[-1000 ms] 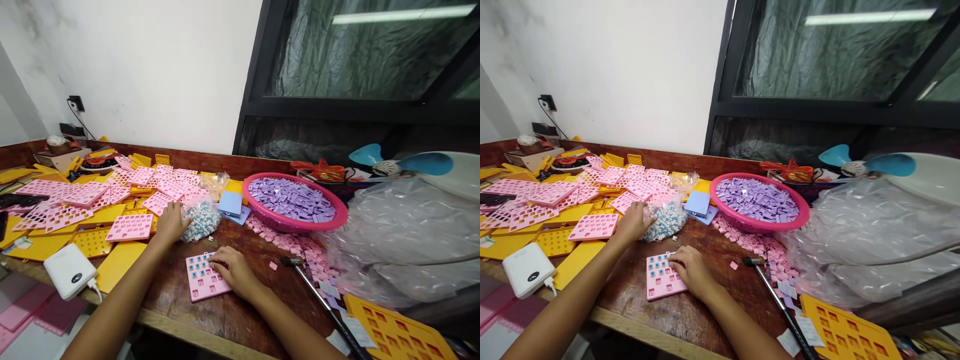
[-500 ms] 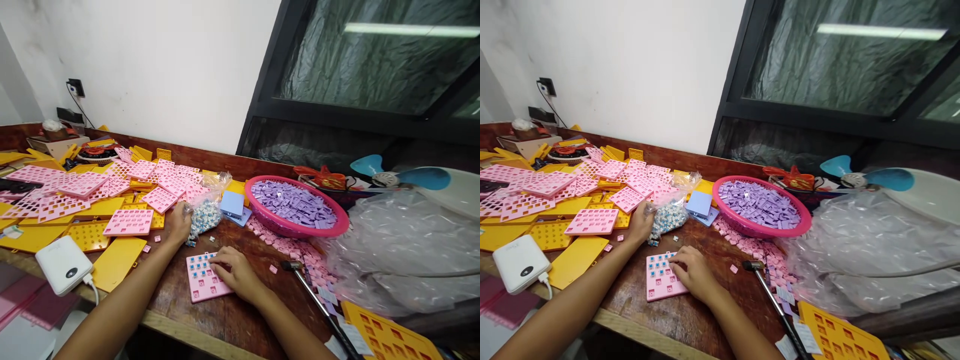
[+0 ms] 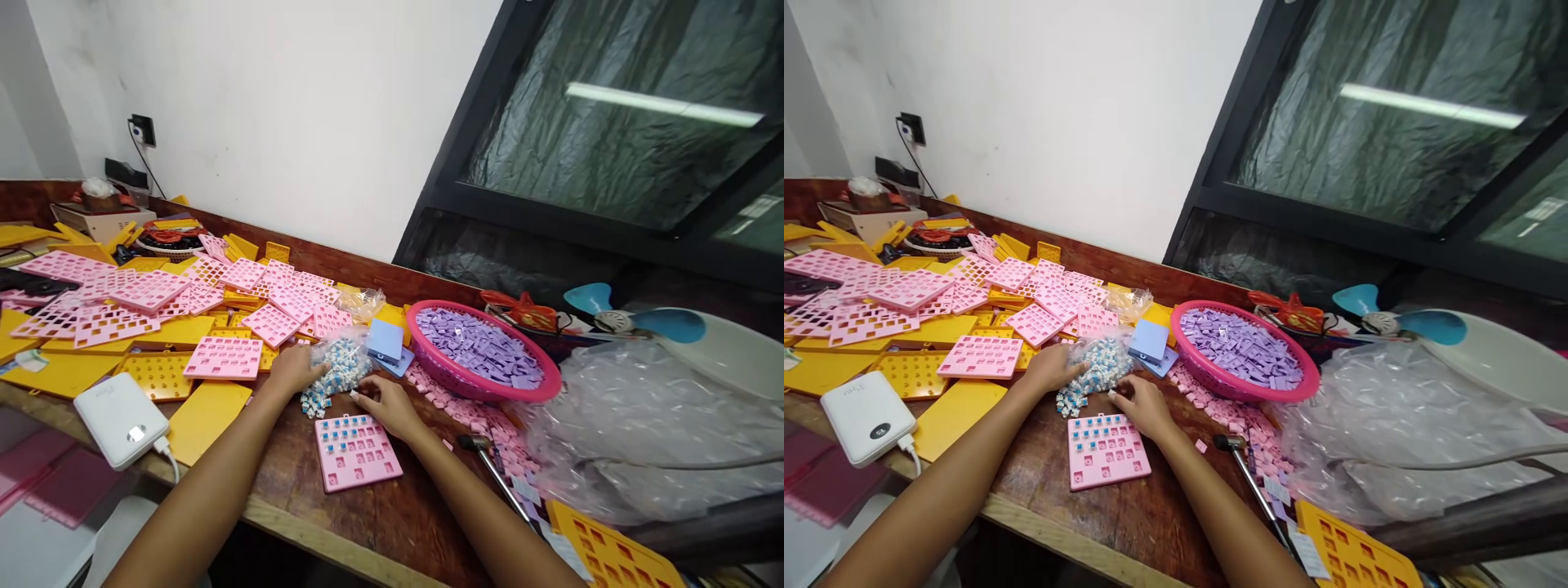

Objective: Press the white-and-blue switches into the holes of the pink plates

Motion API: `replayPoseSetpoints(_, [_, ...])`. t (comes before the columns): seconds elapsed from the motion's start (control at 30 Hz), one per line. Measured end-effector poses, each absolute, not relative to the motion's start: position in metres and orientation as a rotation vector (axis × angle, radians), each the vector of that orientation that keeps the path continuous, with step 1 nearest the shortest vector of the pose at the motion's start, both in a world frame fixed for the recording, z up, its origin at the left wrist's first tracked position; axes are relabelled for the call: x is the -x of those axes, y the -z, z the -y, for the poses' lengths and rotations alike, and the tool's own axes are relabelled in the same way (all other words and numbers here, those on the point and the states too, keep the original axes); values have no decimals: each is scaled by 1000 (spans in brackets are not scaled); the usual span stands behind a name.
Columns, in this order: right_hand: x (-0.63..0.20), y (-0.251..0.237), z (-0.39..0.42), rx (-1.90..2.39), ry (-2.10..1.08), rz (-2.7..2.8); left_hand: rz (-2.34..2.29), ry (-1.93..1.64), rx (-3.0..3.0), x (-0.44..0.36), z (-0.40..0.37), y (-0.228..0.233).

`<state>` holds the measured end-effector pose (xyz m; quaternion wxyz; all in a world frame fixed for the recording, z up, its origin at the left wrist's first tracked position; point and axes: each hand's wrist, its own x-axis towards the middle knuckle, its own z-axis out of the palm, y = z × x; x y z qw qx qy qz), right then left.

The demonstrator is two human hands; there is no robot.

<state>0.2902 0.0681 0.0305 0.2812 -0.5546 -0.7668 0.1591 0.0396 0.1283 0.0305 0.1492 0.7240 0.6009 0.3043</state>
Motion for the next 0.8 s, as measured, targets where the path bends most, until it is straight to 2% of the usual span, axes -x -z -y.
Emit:
replayPoseSetpoints(0.17, [-286,-25,-81,1518,-344,2057,-1769,-845,-2024,-53,-133,-25])
replayPoseSetpoints(0.6, [-281,-23,-98,1471,-289,2101,-1576,-1157,-1882,-55,-139,-25])
replayPoseSetpoints(0.8, [-296,-44,-63,1369,-335,2108,-1715,-1132,-1901,-38,-138,-40])
